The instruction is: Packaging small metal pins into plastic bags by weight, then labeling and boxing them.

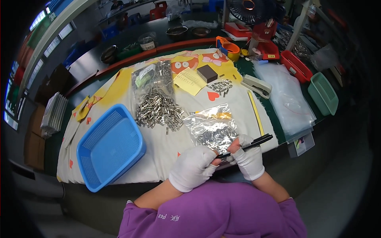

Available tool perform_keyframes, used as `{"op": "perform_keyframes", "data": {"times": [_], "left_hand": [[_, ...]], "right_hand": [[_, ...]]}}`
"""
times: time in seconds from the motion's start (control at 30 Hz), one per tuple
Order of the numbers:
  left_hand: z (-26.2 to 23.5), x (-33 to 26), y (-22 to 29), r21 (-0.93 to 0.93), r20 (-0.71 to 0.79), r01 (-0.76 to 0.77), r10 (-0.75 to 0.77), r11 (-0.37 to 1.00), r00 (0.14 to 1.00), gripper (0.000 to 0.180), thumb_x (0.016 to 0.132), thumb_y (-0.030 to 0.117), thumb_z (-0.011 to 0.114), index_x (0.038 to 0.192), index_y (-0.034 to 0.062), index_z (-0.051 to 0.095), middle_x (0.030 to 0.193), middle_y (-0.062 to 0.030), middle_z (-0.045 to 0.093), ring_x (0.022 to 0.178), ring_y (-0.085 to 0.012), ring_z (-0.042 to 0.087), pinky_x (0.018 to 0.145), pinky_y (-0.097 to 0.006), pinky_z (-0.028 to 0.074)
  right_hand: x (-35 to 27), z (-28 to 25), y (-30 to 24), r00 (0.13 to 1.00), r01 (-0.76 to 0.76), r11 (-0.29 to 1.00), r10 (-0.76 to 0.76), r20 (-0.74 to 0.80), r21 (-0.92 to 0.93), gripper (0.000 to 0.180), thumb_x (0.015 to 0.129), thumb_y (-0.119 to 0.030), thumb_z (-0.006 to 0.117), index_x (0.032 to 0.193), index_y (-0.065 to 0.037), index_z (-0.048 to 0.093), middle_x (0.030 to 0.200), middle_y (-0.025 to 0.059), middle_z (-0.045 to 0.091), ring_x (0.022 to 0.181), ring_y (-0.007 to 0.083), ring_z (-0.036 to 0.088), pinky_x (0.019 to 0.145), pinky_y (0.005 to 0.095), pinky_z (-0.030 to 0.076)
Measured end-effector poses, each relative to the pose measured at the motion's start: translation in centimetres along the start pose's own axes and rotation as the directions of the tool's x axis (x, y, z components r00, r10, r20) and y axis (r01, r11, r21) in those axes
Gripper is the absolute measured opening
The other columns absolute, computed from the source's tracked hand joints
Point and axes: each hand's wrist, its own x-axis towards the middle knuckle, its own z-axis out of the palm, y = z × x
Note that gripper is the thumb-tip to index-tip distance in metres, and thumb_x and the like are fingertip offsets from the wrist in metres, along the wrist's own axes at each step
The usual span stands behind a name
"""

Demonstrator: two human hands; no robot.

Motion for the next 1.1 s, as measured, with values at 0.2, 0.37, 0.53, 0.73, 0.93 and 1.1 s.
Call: {"op": "perform_keyframes", "data": {"times": [0.2, 0.37, 0.53, 0.73, 0.93, 1.1], "left_hand": [[0.3, -0.8, -0.1, -0.328, 0.134, 0.136, -0.097, 0.935, 0.986, 0.009, 0.081, 0.011, 0.058, 0.078, 0.0041, 0.052, 0.063, -0.0078, 0.049, 0.056, -0.0240, 0.050, 0.051, -0.033, 0.040], [-2.2, -1.1, -0.3, -0.638, 0.662, 0.757, -0.402, 0.141, 0.633, 0.029, 0.093, 0.026, 0.044, 0.075, 0.0046, 0.050, 0.061, 0.0015, 0.042, 0.052, -0.0067, 0.036, 0.049, -0.021, 0.033], [-2.2, -2.6, -2.3, -0.277, 0.086, 0.128, -0.108, 0.952, 0.990, 0.028, 0.091, 0.024, 0.045, 0.075, 0.0018, 0.048, 0.076, -0.0100, 0.055, 0.067, -0.0254, 0.054, 0.064, -0.033, 0.044], [-0.7, 0.8, -1.7, -0.060, 0.255, -0.240, 0.247, 0.969, 0.935, 0.022, 0.061, 0.005, 0.066, 0.065, 0.0007, 0.045, 0.108, -0.0166, 0.054, 0.104, -0.0323, 0.050, 0.079, -0.042, 0.045], [-0.6, 0.2, -1.8, 0.042, 0.362, -0.149, 0.125, 0.988, 0.924, 0.017, 0.065, 0.006, 0.065, 0.064, 0.0006, 0.048, 0.112, -0.0136, 0.054, 0.114, -0.0363, 0.044, 0.086, -0.043, 0.042], [-0.6, -0.4, -2.2, 0.070, 0.311, -0.067, 0.042, 0.995, 0.950, 0.019, 0.064, 0.001, 0.063, 0.073, 0.0013, 0.045, 0.117, -0.0106, 0.055, 0.113, -0.0460, 0.043, 0.087, -0.050, 0.042]], "right_hand": [[-0.8, 0.4, -0.1, 0.997, -0.077, 0.993, 0.079, -0.019, 0.095, 0.022, 0.079, -0.018, 0.067, 0.073, -0.005, 0.049, 0.063, 0.0016, 0.052, 0.049, 0.0080, 0.052, 0.042, 0.0200, 0.042], [1.5, -2.3, -1.0, 0.831, 0.307, 0.952, -0.271, -0.486, -0.007, 0.034, 0.090, -0.035, 0.051, 0.070, -0.008, 0.043, 0.058, -0.0016, 0.043, 0.043, 0.0049, 0.039, 0.040, 0.0193, 0.033], [2.4, -3.1, -2.5, 0.956, 0.229, 0.840, -0.098, -0.277, 0.492, 0.023, 0.092, -0.030, 0.048, 0.091, -0.007, 0.049, 0.073, 0.0023, 0.052, 0.062, 0.0079, 0.048, 0.058, 0.0195, 0.040], [3.3, 0.5, 1.1, 0.999, -0.012, 0.970, 0.021, -0.033, 0.244, 0.018, 0.087, -0.023, 0.058, 0.088, -0.006, 0.054, 0.079, 0.0002, 0.056, 0.069, 0.0062, 0.052, 0.066, 0.0202, 0.043], [3.8, 1.5, 1.8, 0.995, -0.093, 0.993, 0.089, -0.054, -0.073, 0.012, 0.084, -0.013, 0.057, 0.090, -0.005, 0.051, 0.074, -0.0005, 0.051, 0.065, 0.0060, 0.050, 0.060, 0.0193, 0.041], [4.0, 1.1, 2.5, 0.991, 0.025, 0.954, -0.064, -0.121, -0.299, 0.015, 0.078, -0.009, 0.061, 0.086, -0.002, 0.051, 0.072, 0.0028, 0.053, 0.063, 0.0087, 0.050, 0.058, 0.0235, 0.043]]}}
